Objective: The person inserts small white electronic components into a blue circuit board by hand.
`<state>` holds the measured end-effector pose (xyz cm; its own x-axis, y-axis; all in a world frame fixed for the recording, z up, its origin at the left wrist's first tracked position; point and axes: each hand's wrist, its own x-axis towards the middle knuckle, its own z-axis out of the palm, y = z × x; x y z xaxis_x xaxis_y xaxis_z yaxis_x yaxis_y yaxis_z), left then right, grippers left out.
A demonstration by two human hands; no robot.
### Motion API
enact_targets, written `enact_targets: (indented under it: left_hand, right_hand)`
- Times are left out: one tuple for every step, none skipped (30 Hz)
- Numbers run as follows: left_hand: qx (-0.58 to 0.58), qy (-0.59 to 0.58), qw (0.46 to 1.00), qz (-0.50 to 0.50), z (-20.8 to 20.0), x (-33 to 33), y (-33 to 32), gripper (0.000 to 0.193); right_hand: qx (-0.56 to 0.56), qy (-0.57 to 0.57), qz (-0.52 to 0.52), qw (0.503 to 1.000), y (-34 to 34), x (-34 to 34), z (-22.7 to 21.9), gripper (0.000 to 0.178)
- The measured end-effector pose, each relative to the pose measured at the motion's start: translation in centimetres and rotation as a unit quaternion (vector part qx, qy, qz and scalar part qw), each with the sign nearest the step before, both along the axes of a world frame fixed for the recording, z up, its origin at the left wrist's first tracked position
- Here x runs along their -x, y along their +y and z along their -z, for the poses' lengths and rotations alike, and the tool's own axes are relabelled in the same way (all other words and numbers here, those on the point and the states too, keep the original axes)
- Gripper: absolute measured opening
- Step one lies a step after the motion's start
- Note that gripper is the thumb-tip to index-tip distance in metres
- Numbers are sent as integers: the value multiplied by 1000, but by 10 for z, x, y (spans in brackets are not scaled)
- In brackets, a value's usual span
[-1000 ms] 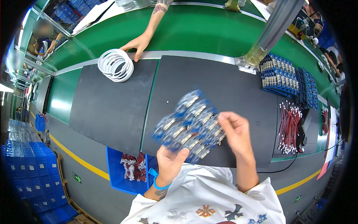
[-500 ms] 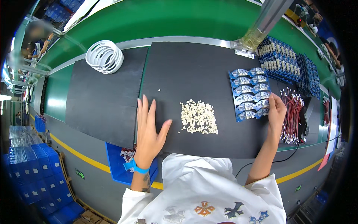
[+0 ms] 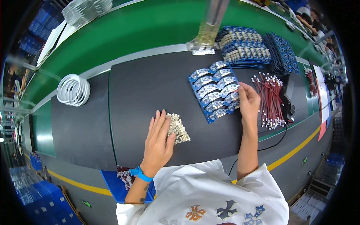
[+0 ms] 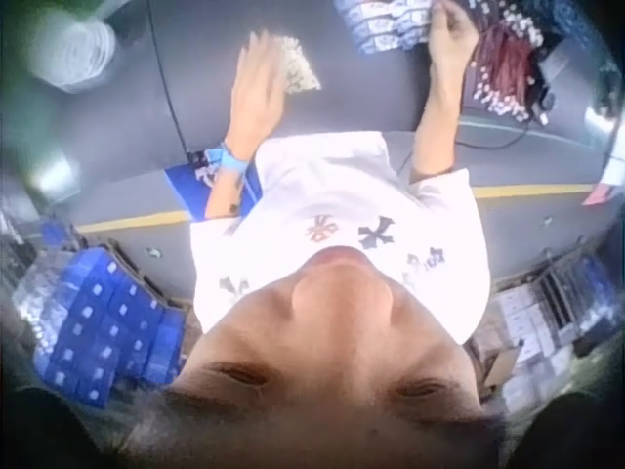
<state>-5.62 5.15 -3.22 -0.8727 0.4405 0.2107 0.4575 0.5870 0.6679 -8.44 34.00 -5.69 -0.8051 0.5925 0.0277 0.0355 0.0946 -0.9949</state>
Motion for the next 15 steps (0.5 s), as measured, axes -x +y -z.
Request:
enact_targets:
  left_hand:
    - [-22,-3,1000,6,0,3,3,35]
    - [-30,5,999,23,0,3,1,35]
    - [-46,-7,999,15,3,3,1,34]
    - [-59,-21,998,6,4,0,-1,34]
    - [-90,-36,995,-4,2,-1,0,33]
    - [-94,-31,995,8,0,-3,1,33]
    - [-82,-16,996,-4,-1,-4,1,33]
    - [-70,0,997,-18,-3,-4,0,33]
    - [-65,39,997,-31,-3,-5,2,33]
    - [-68,44,996,-22,-6,-8,1,33]
    - [-88,64,993,-53,-12,-13,-2,33]
    - [-106,85,987,-86,-20,-20,-3,33]
    - [-159,79,977,-118,-29,-28,-5,32]
    - [-168,130,969,-128,-39,-33,-9,32]
    - [-195,179,956,-126,-51,-39,-14,32]
  right_hand:
    - [2,-1,9,1000,3,0,1,18]
    - [-16,4,14,1000,4,-1,8,17]
    - [-16,20,7,1000,4,2,13,16]
    - [25,1,-2,1000,-6,1,2,16]
    - [53,1,-15,998,-7,3,1,17]
    - [88,4,-24,996,-13,2,-6,17]
    - [102,11,-31,994,-13,1,-8,17]
    - [117,18,-38,992,-12,1,-8,17]
    - [115,24,-40,992,-11,-1,-11,16]
    - [114,29,-44,992,-9,-4,-12,16]
    - [95,41,-53,993,-6,-4,-4,16]
    - [64,49,-53,995,-3,-3,6,17]
    - [23,40,-46,998,-3,-4,9,17]
    - [-17,30,-39,999,-3,-4,12,17]
    - [-121,29,-3,992,-3,-4,17,17]
